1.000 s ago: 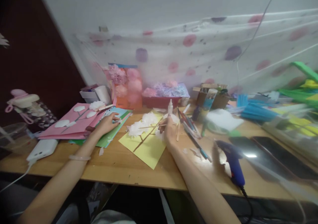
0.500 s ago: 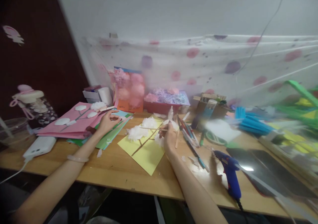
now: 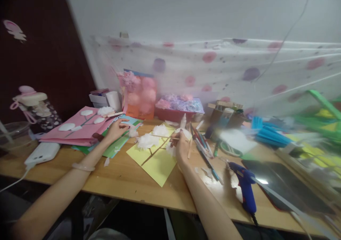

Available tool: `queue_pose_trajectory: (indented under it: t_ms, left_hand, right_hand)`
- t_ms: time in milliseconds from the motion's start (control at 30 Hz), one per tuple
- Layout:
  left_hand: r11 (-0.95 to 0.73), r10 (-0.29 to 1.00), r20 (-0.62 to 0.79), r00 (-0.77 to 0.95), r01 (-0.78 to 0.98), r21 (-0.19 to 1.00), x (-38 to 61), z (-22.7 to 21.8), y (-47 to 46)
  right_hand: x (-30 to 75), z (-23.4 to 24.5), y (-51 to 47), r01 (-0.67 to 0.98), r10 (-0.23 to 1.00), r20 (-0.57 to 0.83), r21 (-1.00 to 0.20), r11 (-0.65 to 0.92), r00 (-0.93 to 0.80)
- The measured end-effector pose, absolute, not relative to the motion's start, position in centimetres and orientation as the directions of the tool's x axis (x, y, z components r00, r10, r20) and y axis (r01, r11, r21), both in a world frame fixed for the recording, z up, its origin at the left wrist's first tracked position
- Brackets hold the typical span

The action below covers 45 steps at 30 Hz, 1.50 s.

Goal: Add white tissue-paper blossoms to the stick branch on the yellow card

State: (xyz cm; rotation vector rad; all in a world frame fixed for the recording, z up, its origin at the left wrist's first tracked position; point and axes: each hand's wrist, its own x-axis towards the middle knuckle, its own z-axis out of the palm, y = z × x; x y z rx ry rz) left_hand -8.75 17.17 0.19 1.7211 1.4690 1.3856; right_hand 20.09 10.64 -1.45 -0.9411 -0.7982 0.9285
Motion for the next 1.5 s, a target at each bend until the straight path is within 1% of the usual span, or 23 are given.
queue_pose_trajectory:
  t_ms: [100, 200, 333, 433, 533, 633, 833, 933, 1100, 1300, 1400, 1500]
  left_hand:
    - [-0.33, 0.91, 0.4, -0.11, 0.39, 0.86, -8.4, 0.6, 16.8]
    - [-0.352, 0.913, 0.396, -0.095, 0.305, 0.885, -8.1, 0.9, 16.5]
    - [-0.328, 0.943, 0.323, 0.083, 0.047, 0.944, -7.2, 0.8, 16.0]
    - [-0.267, 0.939, 0.269, 0.215, -0.037, 0.963, -6.4, 0.4, 15.5]
    - [-0.219, 0.922, 0.223, 0.317, -0.049, 0.975, -5.9, 0.2, 15.1]
    - [-0.201, 0.906, 0.201, 0.372, -0.038, 0.979, -5.6, 0.0, 14.7]
    - [-0.218, 0.91, 0.213, 0.355, -0.025, 0.976, -5.3, -0.3, 14.6]
    - [-0.198, 0.907, 0.202, 0.37, -0.051, 0.979, -5.1, -0.3, 14.5]
    - [-0.149, 0.895, 0.167, 0.413, -0.076, 0.986, -4.8, 0.1, 14.0]
    - [-0.1, 0.902, 0.141, 0.408, -0.12, 0.988, -4.6, 0.0, 13.8]
    - [-0.099, 0.899, 0.146, 0.412, -0.134, 0.986, -4.5, 0.0, 13.9]
    - [-0.096, 0.906, 0.142, 0.399, -0.134, 0.986, -4.5, 0.2, 13.8]
  right_hand:
    - [20.0, -1.2, 10.5, -0.343, 0.904, 0.106, -0.902, 0.263, 0.413]
    - [19.8, -0.8, 10.3, -0.346, 0.926, 0.107, -0.907, 0.239, 0.361]
    - [19.5, -0.5, 10.0, -0.353, 0.966, 0.11, -0.916, 0.189, 0.232]
    - [19.4, -0.6, 10.0, -0.354, 0.971, 0.099, -0.919, 0.173, 0.218]
    - [19.4, -0.7, 10.1, -0.367, 0.976, 0.09, -0.917, 0.16, 0.199]
    - [19.4, -0.7, 10.0, -0.373, 0.983, 0.083, -0.917, 0.14, 0.163]
    - [19.5, -0.3, 9.9, -0.374, 0.971, 0.096, -0.911, 0.174, 0.219]
    - [19.7, -0.1, 10.0, -0.393, 0.978, 0.076, -0.908, 0.148, 0.192]
    - [19.7, -0.2, 9.9, -0.375, 0.985, 0.085, -0.917, 0.135, 0.148]
    - [19.5, 0.0, 9.6, -0.352, 0.988, 0.088, -0.927, 0.128, 0.126]
    - [19.4, 0.0, 9.5, -0.334, 0.986, 0.111, -0.931, 0.147, 0.125]
    - [19.3, -0.1, 9.6, -0.321, 0.985, 0.105, -0.936, 0.143, 0.134]
